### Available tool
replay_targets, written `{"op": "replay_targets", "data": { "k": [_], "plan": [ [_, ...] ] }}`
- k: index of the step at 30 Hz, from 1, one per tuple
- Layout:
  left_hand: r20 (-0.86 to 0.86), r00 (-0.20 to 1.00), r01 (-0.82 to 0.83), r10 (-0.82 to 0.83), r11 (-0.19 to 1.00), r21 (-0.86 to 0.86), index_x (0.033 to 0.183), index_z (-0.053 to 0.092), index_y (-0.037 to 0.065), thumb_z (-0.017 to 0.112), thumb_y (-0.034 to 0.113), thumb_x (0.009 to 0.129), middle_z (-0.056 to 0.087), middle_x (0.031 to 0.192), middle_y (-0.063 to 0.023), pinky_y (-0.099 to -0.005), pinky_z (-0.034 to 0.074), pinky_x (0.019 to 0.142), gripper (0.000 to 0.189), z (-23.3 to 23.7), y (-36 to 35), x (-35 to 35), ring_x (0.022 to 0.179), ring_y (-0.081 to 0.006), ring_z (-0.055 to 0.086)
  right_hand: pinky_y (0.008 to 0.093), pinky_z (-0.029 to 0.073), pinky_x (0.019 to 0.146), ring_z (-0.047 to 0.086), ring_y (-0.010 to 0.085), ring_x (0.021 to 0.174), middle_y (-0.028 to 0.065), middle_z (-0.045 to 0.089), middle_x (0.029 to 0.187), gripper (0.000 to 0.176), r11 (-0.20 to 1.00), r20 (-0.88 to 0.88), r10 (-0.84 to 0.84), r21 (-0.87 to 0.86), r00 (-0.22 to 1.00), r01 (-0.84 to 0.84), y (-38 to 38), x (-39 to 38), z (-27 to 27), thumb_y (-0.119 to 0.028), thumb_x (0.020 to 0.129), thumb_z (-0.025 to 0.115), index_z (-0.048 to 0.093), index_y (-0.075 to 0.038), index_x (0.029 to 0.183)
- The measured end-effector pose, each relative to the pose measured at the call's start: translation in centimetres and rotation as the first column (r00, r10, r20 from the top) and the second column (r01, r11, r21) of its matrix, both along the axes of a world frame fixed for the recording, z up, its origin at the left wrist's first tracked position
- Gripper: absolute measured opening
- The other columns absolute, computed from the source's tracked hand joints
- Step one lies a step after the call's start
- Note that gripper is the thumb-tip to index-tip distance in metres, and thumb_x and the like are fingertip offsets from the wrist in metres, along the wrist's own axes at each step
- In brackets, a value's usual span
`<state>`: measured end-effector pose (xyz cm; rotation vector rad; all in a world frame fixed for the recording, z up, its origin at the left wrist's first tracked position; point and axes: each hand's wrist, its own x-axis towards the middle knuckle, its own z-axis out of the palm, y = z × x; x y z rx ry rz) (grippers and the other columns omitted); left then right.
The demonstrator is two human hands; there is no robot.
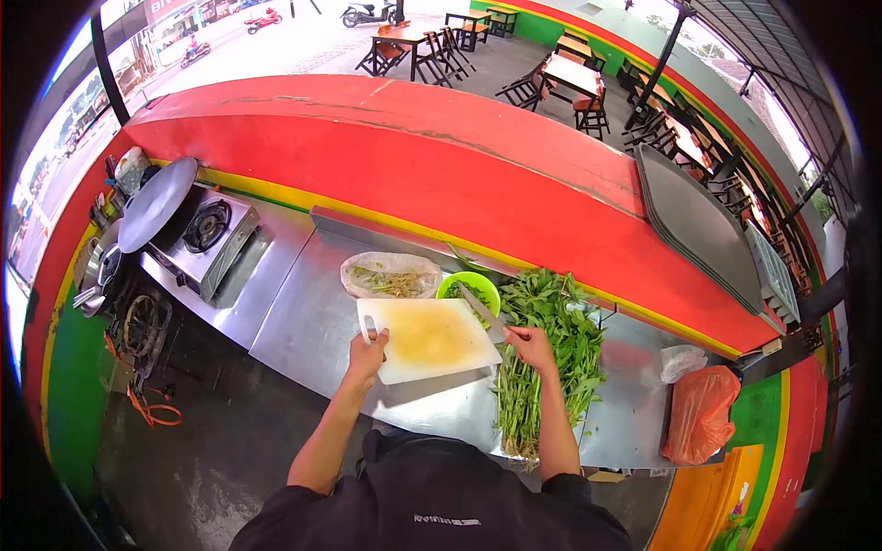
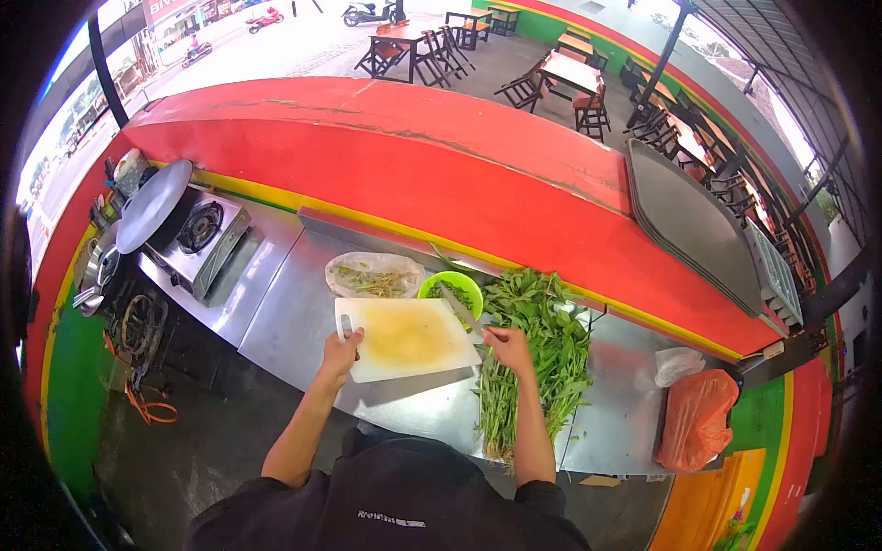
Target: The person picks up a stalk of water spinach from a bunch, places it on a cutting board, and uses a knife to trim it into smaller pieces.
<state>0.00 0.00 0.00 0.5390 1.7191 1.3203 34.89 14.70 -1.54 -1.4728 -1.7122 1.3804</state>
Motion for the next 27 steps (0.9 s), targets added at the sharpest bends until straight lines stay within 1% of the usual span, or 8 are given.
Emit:
{"op": "replay_targets", "data": {
  "k": [3,5,6,11,13,17,22,27],
  "plan": [
    [-0.015,1.0,0.003,-0.003,1.0,-0.013,0.084,0.062,0.004,0.067,0.027,0.094,0.06,0.066,-0.0028,-0.03,0.042,0.05,0.026,-0.2,-0.2,-0.5,0.054,-0.0108,0.051,0.0229,0.038,0.042,0.047,0.0044,0.047,0.0016,0.072,0.081,0.031,0.993,-0.089,0.073,-0.085,0.993,-0.081,-1.5,0.3,1.6,-0.022,0.094,0.071,0.072,-0.001,0.117],
    [0.001,1.0,0.03,-0.03,1.0,-0.003,0.081,0.061,0.005,0.067,0.026,0.095,0.059,0.065,-0.0022,-0.0293,0.042,0.05,0.026,-0.5,-0.3,-0.9,0.053,-0.01,0.05,0.0226,0.036,0.041,0.046,0.0033,0.047,0.0008,0.071,0.081,0.028,0.946,-0.18,0.245,-0.172,0.953,-0.276,-2.5,0.6,2.0,-0.02,0.096,0.068,0.072,-0.001,0.116],
    [0.017,1.0,-0.002,0.002,1.0,-0.013,0.082,0.059,0.005,0.069,0.024,0.094,0.058,0.064,-0.0026,-0.0282,0.041,0.048,0.024,-0.5,-0.4,-0.8,0.051,-0.0101,0.05,0.0222,0.036,0.042,0.045,0.0029,0.047,0.0002,0.072,0.081,0.026,0.933,-0.143,0.268,-0.209,0.953,-0.293,-2.9,0.8,2.1,-0.019,0.097,0.066,0.072,-0.002,0.116],
    [0.004,0.999,0.032,-0.032,0.999,-0.027,0.082,0.059,0.005,0.069,0.024,0.094,0.059,0.065,-0.0031,-0.0286,0.041,0.048,0.024,-0.4,-0.1,-0.4,0.051,-0.0103,0.05,0.0224,0.039,0.043,0.049,0.0035,0.047,-0.0004,0.073,0.08,0.031,0.958,-0.077,0.213,-0.179,0.974,-0.224,-1.6,1.8,-0.6,-0.024,0.095,0.069,0.072,-0.004,0.118],
    [0.007,1.0,0.025,-0.025,0.999,-0.022,0.083,0.06,0.005,0.068,0.024,0.094,0.059,0.066,-0.0033,-0.0284,0.041,0.048,0.024,0.1,-0.2,-0.3,0.052,-0.01,0.05,0.0233,0.041,0.043,0.051,0.0039,0.048,0.0,0.073,0.078,0.033,0.974,0.028,0.219,-0.063,0.975,-0.217,-0.6,2.0,-0.8,-0.028,0.094,0.07,0.073,-0.004,0.116],
    [0.026,0.998,0.063,-0.063,0.998,0.016,0.084,0.061,0.004,0.068,0.025,0.095,0.059,0.066,-0.003,-0.0289,0.041,0.05,0.024,-0.4,-0.6,-0.8,0.052,-0.0094,0.05,0.0244,0.042,0.044,0.052,0.0053,0.046,0.0015,0.072,0.074,0.031,0.991,0.137,0.126,0.028,0.982,-0.131,0.9,2.4,-2.5,-0.03,0.093,0.07,0.075,-0.005,0.112],
    [-0.002,0.999,0.033,-0.033,0.999,-0.015,0.082,0.061,0.004,0.067,0.025,0.095,0.057,0.064,-0.0021,-0.0287,0.041,0.05,0.025,0.9,-1.1,-1.1,0.052,-0.0092,0.049,0.0241,0.041,0.044,0.051,0.0052,0.047,-0.003,0.067,0.069,0.03,0.995,0.133,-0.025,0.099,0.991,0.012,1.0,1.7,-2.0,-0.029,0.093,0.07,0.075,-0.005,0.111],
    [0.018,1.0,-0.004,0.004,1.0,0.005,0.079,0.061,0.004,0.067,0.024,0.094,0.057,0.063,-0.0022,-0.0287,0.041,0.05,0.026,0.8,-1.3,-1.5,0.052,-0.0098,0.049,0.023,0.039,0.044,0.048,0.004,0.048,-0.0018,0.07,0.077,0.033,0.997,-0.002,0.069,-0.039,0.998,-0.069,-0.1,1.4,1.3,-0.029,0.094,0.07,0.073,-0.005,0.116]
  ]
}}
